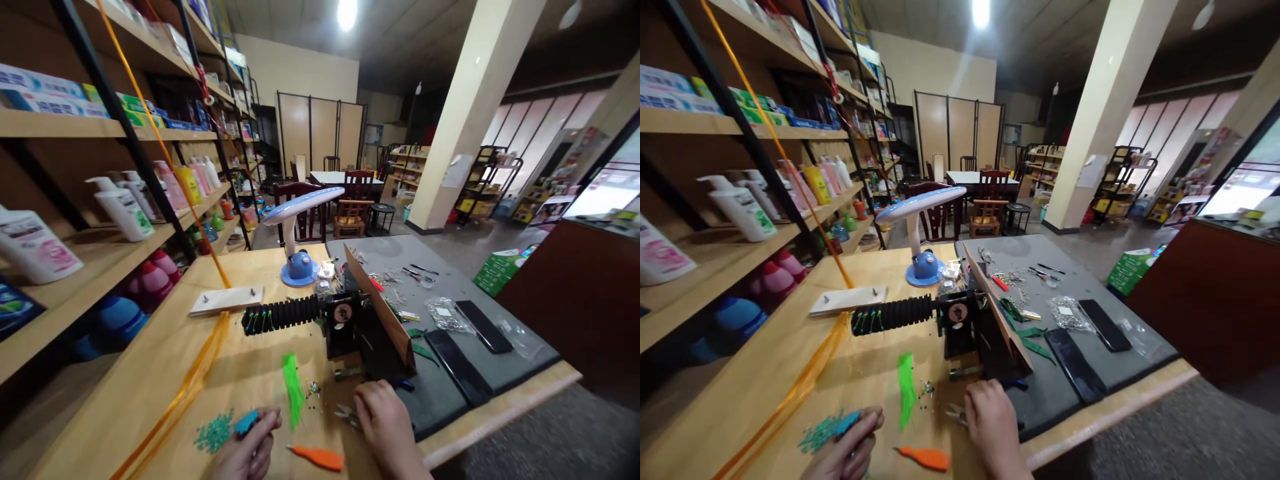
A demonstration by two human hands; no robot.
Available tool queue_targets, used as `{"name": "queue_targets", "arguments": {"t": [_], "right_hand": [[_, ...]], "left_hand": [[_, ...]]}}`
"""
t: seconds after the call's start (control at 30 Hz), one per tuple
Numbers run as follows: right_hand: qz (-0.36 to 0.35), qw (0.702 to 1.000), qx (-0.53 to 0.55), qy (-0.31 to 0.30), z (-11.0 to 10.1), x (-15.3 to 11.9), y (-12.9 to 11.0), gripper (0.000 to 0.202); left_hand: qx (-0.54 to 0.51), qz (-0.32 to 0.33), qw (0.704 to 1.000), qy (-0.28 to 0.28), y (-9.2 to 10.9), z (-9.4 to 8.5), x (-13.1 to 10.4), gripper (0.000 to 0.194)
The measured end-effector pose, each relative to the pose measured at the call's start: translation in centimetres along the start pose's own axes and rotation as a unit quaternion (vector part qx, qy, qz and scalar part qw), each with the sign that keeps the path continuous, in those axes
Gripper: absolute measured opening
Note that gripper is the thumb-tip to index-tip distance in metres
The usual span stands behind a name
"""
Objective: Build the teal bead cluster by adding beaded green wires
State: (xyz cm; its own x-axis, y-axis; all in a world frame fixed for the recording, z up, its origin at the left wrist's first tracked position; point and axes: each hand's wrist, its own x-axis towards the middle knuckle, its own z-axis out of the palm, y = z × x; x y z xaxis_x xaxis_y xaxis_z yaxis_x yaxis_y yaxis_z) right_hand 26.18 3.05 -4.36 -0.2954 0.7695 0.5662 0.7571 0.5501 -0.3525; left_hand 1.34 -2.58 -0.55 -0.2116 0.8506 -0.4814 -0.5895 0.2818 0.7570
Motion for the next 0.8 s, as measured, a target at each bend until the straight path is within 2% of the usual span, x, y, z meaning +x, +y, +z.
{"name": "queue_targets", "arguments": {"t": [0.13, 0.33, 0.5, 0.6, 0.67, 0.73, 0.8], "right_hand": [[0.031, 0.994, -0.066, -0.08, 0.6, 1.4, 0.5, 0.018], [0.054, 0.978, -0.096, -0.175, 3.0, 4.5, 1.1, 0.027], [0.064, 0.982, -0.064, -0.166, 4.0, 5.2, 1.4, 0.026], [0.11, 0.985, 0.061, -0.119, 4.1, 4.3, 0.6, 0.027], [0.161, 0.958, 0.224, -0.075, 4.3, 3.6, -0.4, 0.028], [0.208, 0.898, 0.383, -0.065, 4.6, 3.3, -1.4, 0.024], [0.255, 0.824, 0.501, -0.077, 4.7, 3.4, -2.2, 0.022]], "left_hand": [[-0.006, 0.003, 1.0, -0.027, -0.5, 1.7, 0.5, 0.051], [0.01, 0.017, 0.999, -0.035, -0.8, 3.6, 1.6, 0.049], [0.019, 0.023, 0.998, -0.051, -0.7, 4.7, 2.5, 0.049], [0.026, 0.024, 0.998, -0.05, -0.6, 5.3, 2.9, 0.052], [0.033, 0.035, 0.998, -0.047, -0.6, 5.6, 3.1, 0.053], [0.057, 0.058, 0.996, -0.044, -0.6, 5.9, 3.3, 0.054], [0.091, 0.084, 0.991, -0.044, -0.7, 6.0, 3.6, 0.052]]}}
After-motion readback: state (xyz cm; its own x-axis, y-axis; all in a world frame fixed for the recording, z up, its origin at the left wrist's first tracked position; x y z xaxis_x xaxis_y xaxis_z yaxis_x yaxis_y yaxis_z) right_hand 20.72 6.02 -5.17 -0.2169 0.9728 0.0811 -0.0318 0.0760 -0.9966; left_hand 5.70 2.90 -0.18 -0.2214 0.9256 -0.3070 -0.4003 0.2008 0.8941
